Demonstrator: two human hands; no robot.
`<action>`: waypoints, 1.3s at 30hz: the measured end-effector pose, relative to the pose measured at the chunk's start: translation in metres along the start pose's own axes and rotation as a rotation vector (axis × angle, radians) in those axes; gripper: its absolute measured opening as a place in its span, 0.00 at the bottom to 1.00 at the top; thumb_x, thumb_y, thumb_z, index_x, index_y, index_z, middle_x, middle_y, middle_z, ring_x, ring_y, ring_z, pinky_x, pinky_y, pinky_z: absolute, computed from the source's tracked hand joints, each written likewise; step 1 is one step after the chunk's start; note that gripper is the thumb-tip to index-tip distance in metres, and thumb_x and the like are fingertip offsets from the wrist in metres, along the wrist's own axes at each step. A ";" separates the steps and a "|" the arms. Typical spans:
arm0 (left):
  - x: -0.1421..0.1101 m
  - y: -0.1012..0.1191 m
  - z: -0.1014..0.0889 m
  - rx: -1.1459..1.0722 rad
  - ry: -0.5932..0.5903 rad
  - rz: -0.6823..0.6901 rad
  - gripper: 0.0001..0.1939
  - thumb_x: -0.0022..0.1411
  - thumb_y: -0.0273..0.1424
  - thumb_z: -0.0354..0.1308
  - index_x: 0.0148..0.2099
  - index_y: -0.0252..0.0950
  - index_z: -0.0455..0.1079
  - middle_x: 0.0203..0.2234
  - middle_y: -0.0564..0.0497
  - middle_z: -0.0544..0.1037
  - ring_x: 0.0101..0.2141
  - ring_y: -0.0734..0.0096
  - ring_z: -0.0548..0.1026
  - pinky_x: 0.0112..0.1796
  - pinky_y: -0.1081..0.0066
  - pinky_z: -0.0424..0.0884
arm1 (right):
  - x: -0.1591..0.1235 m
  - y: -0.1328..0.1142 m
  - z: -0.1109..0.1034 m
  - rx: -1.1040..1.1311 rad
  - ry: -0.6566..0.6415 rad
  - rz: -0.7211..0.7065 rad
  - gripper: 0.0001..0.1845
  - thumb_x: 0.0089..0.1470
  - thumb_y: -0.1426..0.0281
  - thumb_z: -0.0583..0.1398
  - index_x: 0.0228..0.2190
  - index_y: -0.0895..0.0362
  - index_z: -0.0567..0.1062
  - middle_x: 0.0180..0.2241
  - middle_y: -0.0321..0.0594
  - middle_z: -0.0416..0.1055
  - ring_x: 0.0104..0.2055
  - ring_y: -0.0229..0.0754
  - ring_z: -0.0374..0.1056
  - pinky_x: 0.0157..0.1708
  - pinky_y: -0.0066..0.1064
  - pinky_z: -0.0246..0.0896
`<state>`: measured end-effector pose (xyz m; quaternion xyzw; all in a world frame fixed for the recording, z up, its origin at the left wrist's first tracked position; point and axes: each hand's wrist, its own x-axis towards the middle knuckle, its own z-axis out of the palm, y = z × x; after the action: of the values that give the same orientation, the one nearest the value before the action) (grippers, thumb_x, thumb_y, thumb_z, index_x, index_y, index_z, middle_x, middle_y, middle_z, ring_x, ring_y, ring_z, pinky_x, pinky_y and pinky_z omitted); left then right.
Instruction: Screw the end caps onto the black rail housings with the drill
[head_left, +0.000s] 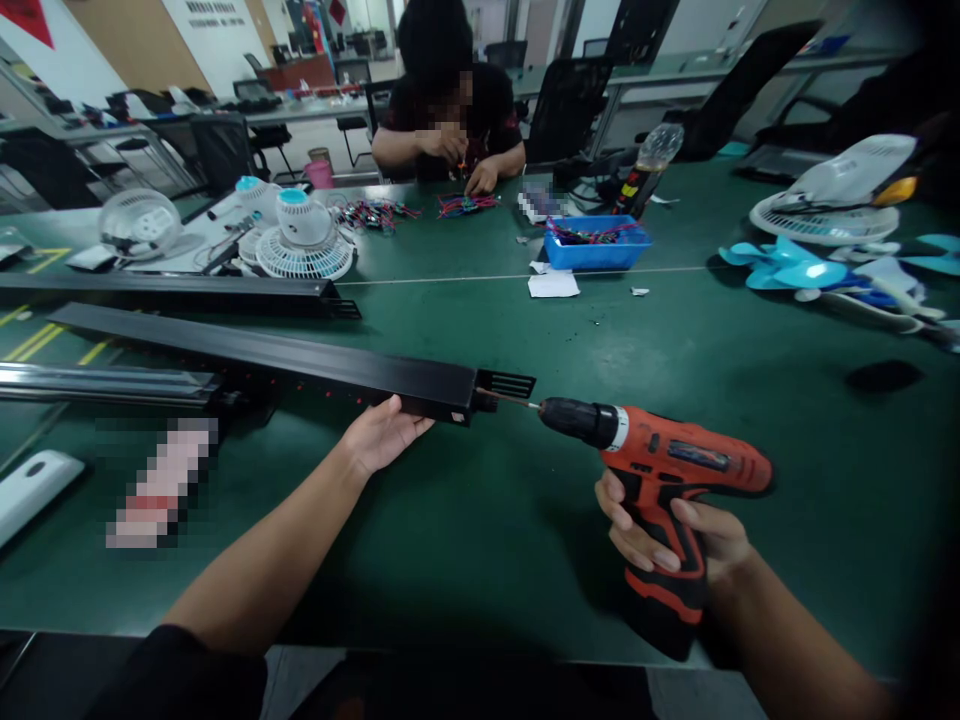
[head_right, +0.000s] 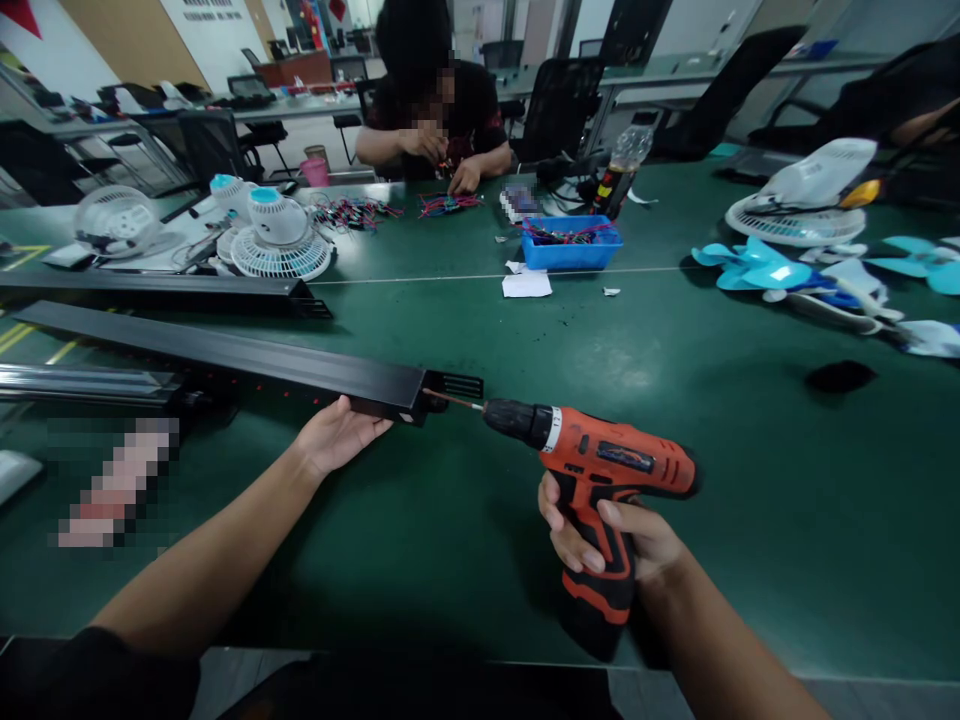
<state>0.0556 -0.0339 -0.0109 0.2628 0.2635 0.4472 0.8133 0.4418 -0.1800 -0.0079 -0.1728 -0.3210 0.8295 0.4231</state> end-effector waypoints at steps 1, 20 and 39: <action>0.000 0.000 0.000 -0.012 0.008 0.001 0.31 0.53 0.34 0.82 0.58 0.39 0.80 0.48 0.45 0.87 0.53 0.56 0.84 0.61 0.58 0.76 | 0.000 0.000 0.000 -0.003 0.019 0.003 0.21 0.62 0.55 0.71 0.49 0.55 0.80 0.38 0.36 0.74 0.18 0.27 0.56 0.27 0.29 0.68; -0.002 -0.012 0.011 -0.112 0.161 0.131 0.32 0.67 0.51 0.70 0.65 0.38 0.75 0.56 0.44 0.85 0.62 0.56 0.79 0.63 0.63 0.75 | 0.006 0.003 -0.003 0.073 0.067 0.063 0.19 0.63 0.57 0.70 0.47 0.57 0.79 0.29 0.28 0.66 0.18 0.28 0.52 0.28 0.29 0.69; -0.016 -0.018 0.023 -0.190 0.212 0.067 0.24 0.76 0.48 0.62 0.65 0.41 0.76 0.58 0.50 0.84 0.65 0.64 0.76 0.68 0.65 0.71 | 0.003 0.001 -0.004 0.085 0.104 0.093 0.19 0.62 0.57 0.71 0.46 0.57 0.79 0.29 0.29 0.67 0.18 0.28 0.52 0.27 0.30 0.68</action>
<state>0.0744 -0.0609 -0.0032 0.1444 0.2956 0.5223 0.7867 0.4417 -0.1762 -0.0116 -0.2120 -0.2546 0.8510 0.4074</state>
